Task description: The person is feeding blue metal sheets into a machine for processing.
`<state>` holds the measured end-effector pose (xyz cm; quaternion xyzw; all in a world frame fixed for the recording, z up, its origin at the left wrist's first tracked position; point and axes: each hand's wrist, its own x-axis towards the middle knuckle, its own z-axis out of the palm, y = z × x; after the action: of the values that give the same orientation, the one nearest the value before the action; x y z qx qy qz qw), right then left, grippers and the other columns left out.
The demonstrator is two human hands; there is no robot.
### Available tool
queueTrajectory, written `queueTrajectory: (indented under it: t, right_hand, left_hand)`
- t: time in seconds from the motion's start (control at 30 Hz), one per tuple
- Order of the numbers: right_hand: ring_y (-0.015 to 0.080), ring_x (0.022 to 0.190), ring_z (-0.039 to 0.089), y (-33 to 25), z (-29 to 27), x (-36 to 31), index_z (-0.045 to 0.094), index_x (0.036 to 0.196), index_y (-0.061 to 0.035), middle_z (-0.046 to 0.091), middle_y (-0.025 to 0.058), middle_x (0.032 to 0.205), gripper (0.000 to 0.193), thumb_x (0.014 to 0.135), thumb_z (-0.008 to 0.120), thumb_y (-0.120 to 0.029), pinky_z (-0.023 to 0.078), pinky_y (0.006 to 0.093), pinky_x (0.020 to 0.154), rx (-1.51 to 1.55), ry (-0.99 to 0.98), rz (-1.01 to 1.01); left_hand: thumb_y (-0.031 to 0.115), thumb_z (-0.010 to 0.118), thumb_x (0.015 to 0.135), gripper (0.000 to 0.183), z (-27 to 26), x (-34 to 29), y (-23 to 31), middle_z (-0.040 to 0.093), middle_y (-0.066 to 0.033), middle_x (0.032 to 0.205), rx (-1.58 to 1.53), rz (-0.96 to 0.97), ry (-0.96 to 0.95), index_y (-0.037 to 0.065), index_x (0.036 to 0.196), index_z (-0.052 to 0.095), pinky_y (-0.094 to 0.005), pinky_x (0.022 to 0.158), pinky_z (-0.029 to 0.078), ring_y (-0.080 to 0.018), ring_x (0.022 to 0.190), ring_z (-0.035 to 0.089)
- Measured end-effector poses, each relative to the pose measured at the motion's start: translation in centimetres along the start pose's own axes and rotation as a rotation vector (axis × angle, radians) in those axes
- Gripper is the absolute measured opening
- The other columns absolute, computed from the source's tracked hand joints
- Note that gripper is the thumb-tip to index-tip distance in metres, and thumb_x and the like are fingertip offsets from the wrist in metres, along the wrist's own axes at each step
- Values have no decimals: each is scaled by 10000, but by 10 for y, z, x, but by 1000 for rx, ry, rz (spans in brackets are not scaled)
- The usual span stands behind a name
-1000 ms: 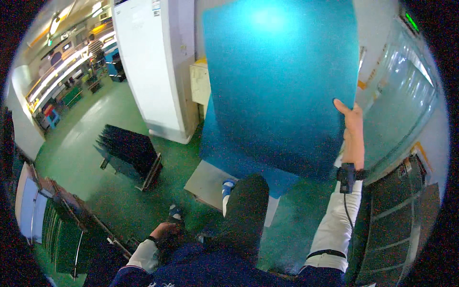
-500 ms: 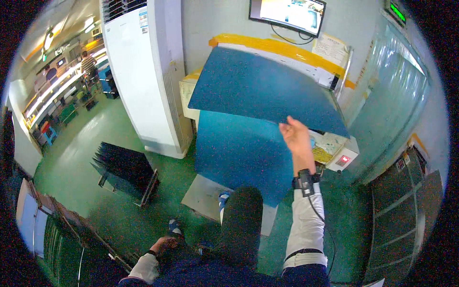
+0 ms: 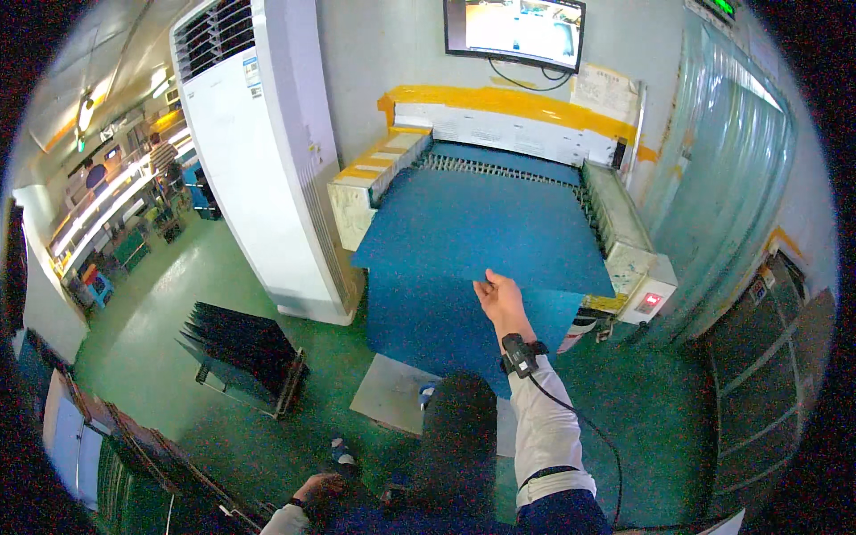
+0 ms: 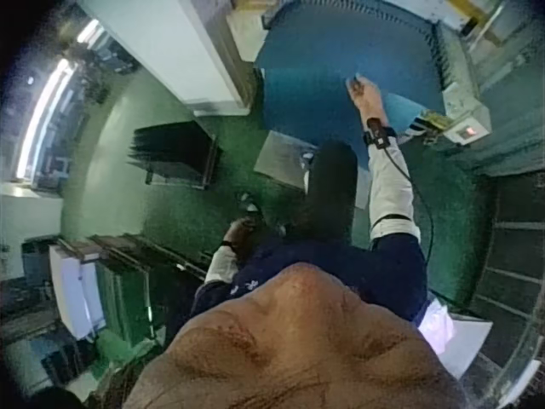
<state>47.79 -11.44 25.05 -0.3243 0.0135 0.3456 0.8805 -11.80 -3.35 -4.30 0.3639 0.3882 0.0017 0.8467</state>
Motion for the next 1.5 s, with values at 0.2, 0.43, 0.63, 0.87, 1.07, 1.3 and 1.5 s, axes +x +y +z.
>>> queueTrajectory:
  t: [0.2,0.43,0.63,0.87,1.07,1.3,1.5]
  right_hand:
    - [216,666,497,12,6,28,464,855,-12,461,77,779,135,796,584,-28,491,379,780,67,77,-47]
    - [242,785,514,4,5,56,438,931,4,456,123,914,205,799,585,-53,498,371,775,-24,-1,-42]
    - [285,840,532,-3,16,59,395,992,29,429,193,1031,283,801,580,-69,515,357,746,-56,-44,-31]
    - [302,862,560,-5,15,69,344,1021,56,411,213,1075,334,810,570,-70,526,333,700,-61,-81,-12]
    - [302,848,558,-4,16,77,387,991,7,463,190,1010,280,805,581,-73,512,373,736,-40,-33,-11]
    - [301,852,558,-6,5,87,375,1019,9,459,196,1037,309,805,582,-74,511,370,717,-35,-77,-10]
    - [298,848,560,-3,18,87,383,999,4,461,188,1033,280,813,573,-83,509,368,719,-40,-40,-6]
  left_hand:
    - [122,509,863,270,-28,19,-21,587,-216,962,-147,-21,-19,-83,1036,484,-366,720,510,-302,827,603]
    - [202,555,838,283,-5,17,1,626,-158,901,41,-159,191,-43,979,538,-305,638,497,-232,741,613]
    - [226,558,840,286,-3,15,1,626,-153,891,-69,-169,147,-32,965,544,-295,636,498,-224,739,613]
    - [231,556,847,320,-14,24,-6,609,-180,944,-38,-206,133,-40,1014,521,-317,661,501,-260,768,611]
    - [244,518,872,328,-18,28,-6,604,-166,969,45,-233,115,-33,1047,521,-356,742,487,-267,833,603]
    - [196,554,853,300,3,21,8,608,-182,914,24,-213,173,-46,1026,518,-334,653,514,-262,746,611]
    - [191,560,851,288,5,14,10,610,-176,894,-49,-153,139,-44,1011,518,-342,636,515,-260,730,611]
